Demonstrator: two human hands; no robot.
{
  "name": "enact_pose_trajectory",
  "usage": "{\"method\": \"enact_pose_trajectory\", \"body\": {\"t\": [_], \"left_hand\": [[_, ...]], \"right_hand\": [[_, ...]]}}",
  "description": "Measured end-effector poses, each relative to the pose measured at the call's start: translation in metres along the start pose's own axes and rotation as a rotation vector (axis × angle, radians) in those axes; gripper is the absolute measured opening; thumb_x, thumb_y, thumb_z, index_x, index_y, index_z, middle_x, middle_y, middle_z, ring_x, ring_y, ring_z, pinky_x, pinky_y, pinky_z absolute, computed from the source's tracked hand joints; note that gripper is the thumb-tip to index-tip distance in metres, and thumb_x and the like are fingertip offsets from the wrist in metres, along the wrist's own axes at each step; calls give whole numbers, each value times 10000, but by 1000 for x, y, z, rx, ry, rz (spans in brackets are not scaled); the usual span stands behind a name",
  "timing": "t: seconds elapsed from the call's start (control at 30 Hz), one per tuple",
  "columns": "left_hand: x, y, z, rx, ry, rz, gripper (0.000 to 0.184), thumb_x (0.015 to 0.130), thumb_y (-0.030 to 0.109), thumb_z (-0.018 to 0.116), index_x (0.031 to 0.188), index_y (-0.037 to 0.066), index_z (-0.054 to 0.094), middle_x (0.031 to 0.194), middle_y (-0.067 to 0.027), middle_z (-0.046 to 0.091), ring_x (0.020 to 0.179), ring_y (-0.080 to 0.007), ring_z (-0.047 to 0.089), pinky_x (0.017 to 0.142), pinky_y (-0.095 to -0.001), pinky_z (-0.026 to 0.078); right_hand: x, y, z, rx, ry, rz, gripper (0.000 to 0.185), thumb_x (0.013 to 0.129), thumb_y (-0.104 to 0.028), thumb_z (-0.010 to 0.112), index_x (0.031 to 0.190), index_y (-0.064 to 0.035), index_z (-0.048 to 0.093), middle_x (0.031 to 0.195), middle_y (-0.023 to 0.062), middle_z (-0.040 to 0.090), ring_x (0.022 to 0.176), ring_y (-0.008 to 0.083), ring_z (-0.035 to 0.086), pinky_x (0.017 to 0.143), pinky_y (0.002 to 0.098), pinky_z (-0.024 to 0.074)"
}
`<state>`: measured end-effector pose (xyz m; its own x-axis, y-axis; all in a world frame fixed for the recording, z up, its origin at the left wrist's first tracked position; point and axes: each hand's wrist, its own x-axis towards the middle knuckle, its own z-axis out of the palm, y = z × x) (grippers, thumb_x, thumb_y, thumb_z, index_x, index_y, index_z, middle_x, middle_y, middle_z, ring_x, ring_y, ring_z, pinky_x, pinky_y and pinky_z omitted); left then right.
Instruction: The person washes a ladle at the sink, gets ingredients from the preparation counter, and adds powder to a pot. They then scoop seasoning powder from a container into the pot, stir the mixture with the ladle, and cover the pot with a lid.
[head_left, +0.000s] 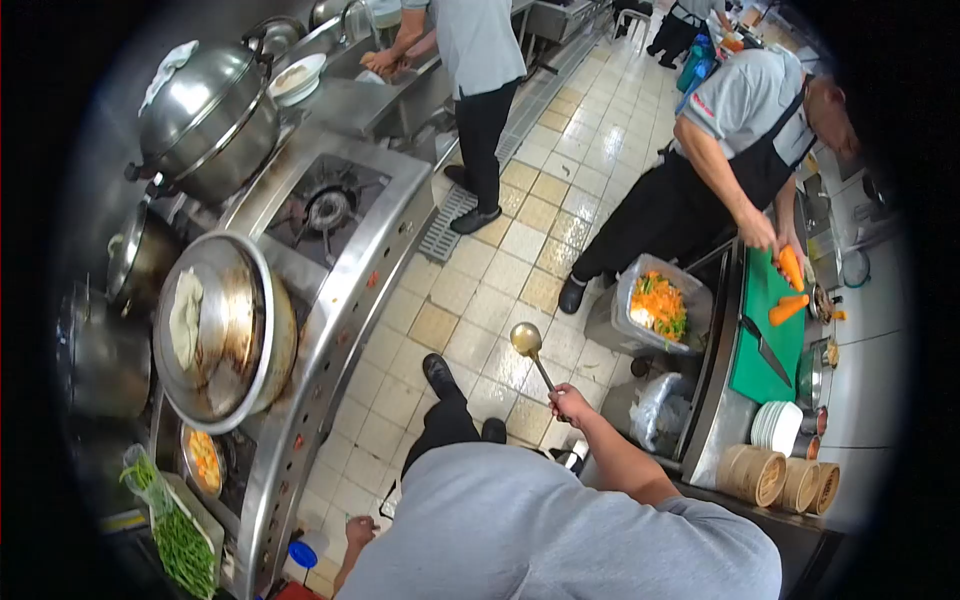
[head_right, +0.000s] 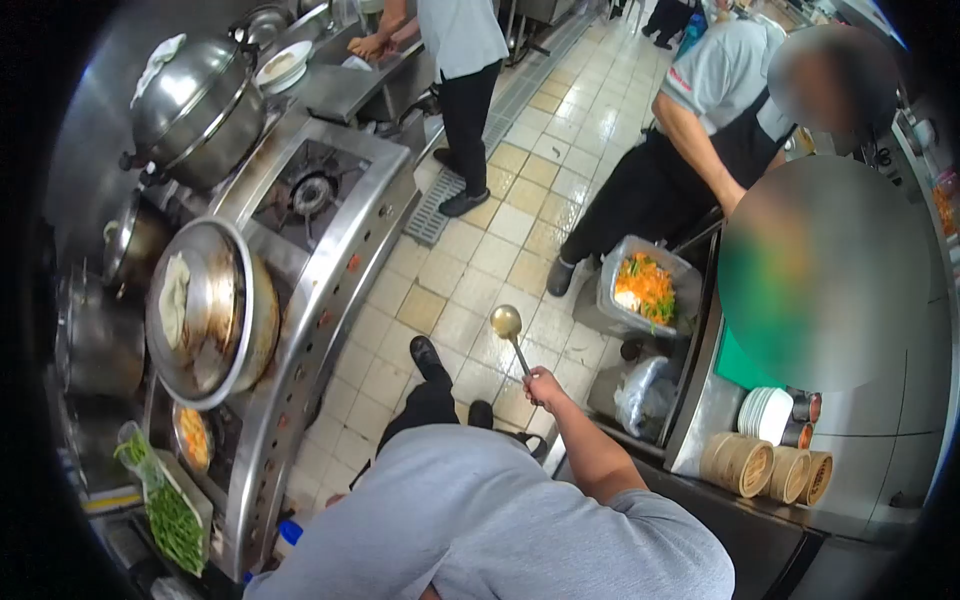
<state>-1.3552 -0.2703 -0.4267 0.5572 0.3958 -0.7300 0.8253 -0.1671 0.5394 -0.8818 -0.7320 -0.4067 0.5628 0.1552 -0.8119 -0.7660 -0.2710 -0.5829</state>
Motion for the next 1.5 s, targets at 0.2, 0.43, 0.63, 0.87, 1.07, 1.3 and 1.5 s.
{"method": "enact_pose_trajectory", "body": {"t": [0.2, 0.43, 0.63, 0.87, 1.07, 1.3, 1.5], "left_hand": [[169, 116, 1, 102, 148, -30, 313, 811, 294, 570, 752, 13, 695, 785, -222, 657, 758, -370, 636, 710, -453, 496], [398, 447, 32, 197, -71, 576, 353, 888, 345, 600, 1043, 39, 686, 1041, -190, 683, 1004, -342, 649, 862, -417, 507], [374, 627, 26, 310, -77, 600, 278, 874, 356, 599, 1010, 129, 685, 979, -159, 701, 926, -322, 665, 812, -410, 522], [346, 533, 21, 352, 109, 246, 267, 821, 287, 563, 922, 93, 715, 977, -163, 700, 924, -334, 667, 840, -435, 521], [247, 415, 43, 175, 310, -227, 376, 829, 305, 520, 993, 29, 717, 1041, -187, 686, 1003, -350, 650, 879, -446, 512], [159, 296, 127, 0, 315, -352, 374, 831, 419, 563, 1028, 136, 707, 1037, -139, 698, 1008, -331, 644, 874, -419, 514], [65, 213, 160, -528, 622, -279, 347, 830, 417, 615, 1013, 137, 705, 952, -143, 713, 914, -319, 679, 833, -395, 529]], "right_hand": [[73, -104, 10, -41, 27, 33, 361, 922, -142, 594, 1230, -46, 433, 721, 60, 561, 515, 133, 515, 403, 285, 388], [127, -233, 14, 122, 75, -18, 254, 922, -129, 566, 1140, -58, 458, 720, 52, 549, 513, 130, 506, 415, 279, 392], [146, -280, -7, 314, 79, -38, 120, 925, -139, 533, 1028, -110, 479, 698, 51, 529, 489, 143, 489, 418, 270, 392], [192, -328, -71, -202, -139, -41, 83, 942, -183, 538, 1007, -143, 507, 654, 29, 523, 468, 131, 479, 396, 287, 393], [94, -447, -81, -60, -465, 2, 124, 975, -266, 517, 1008, -146, 525, 616, 6, 473, 447, 109, 401, 373, 246, 298], [33, -504, 73, -82, -1058, -235, 382, 950, -174, 560, 1302, -113, 426, 668, 32, 462, 454, 110, 414, 386, 235, 334], [-126, -421, 281, -72, -1557, -122, 515, 964, -140, 509, 1440, -73, 323, 790, 33, 468, 556, 82, 447, 458, 225, 358]]}}
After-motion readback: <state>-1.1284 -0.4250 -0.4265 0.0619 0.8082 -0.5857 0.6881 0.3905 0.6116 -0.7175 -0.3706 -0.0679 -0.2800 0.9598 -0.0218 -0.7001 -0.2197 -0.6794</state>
